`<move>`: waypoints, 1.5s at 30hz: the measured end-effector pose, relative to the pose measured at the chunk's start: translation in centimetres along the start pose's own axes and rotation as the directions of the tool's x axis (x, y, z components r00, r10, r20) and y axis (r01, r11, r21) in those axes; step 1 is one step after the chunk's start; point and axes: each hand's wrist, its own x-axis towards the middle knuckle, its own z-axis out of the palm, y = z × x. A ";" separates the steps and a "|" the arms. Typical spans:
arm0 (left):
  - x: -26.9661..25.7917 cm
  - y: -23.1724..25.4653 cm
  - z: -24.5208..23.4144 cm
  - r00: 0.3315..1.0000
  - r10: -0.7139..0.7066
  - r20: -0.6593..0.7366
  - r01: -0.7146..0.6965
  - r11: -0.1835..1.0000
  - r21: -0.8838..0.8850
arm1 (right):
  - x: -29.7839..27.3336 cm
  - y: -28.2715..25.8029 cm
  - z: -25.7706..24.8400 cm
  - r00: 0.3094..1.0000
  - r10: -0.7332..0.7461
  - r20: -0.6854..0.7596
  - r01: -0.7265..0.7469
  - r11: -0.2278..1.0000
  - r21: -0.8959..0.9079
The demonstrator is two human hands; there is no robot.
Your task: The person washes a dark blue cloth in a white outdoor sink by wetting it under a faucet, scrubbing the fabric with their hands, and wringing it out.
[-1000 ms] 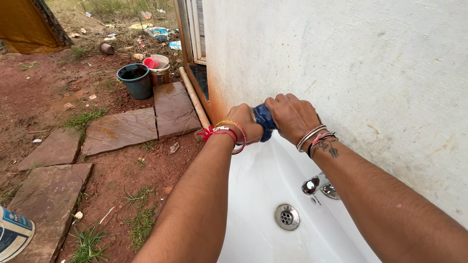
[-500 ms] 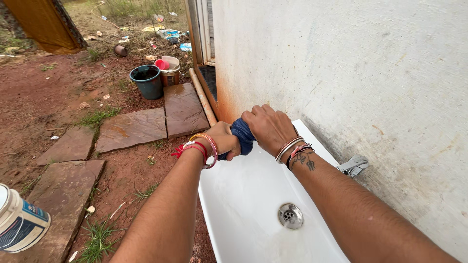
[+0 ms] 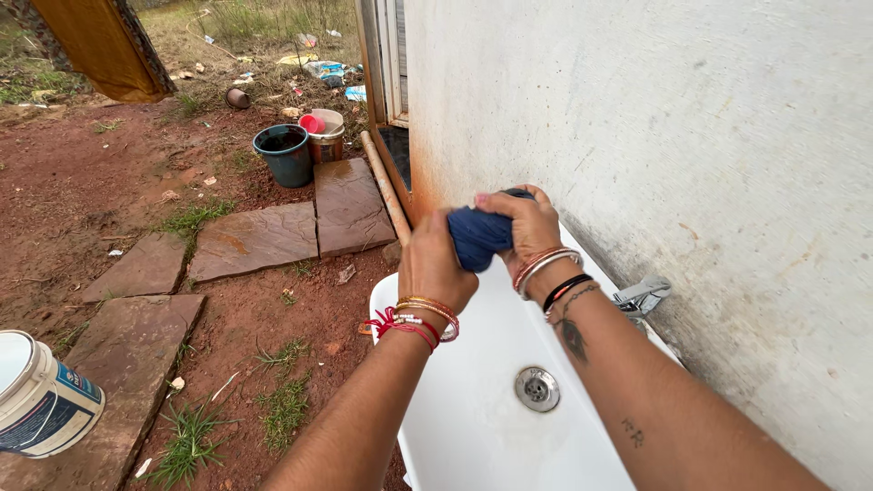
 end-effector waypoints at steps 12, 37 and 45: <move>-2.1 -0.7 0.6 0.598 -0.110 0.794 0.693 0.570 -0.442 | -1.3 -0.6 -1.8 0.952 -0.233 0.200 0.273 0.941 -0.201; -5.6 -5.8 8.8 0.662 -0.594 0.457 0.546 0.800 0.249 | -2.6 -8.1 -14.1 0.984 0.066 -0.167 -0.162 -0.077 -0.984; -7.8 -0.3 13.6 0.400 -0.557 0.728 0.910 0.147 -0.387 | -1.9 -5.9 -18.3 0.984 -0.009 0.181 0.179 0.190 -0.965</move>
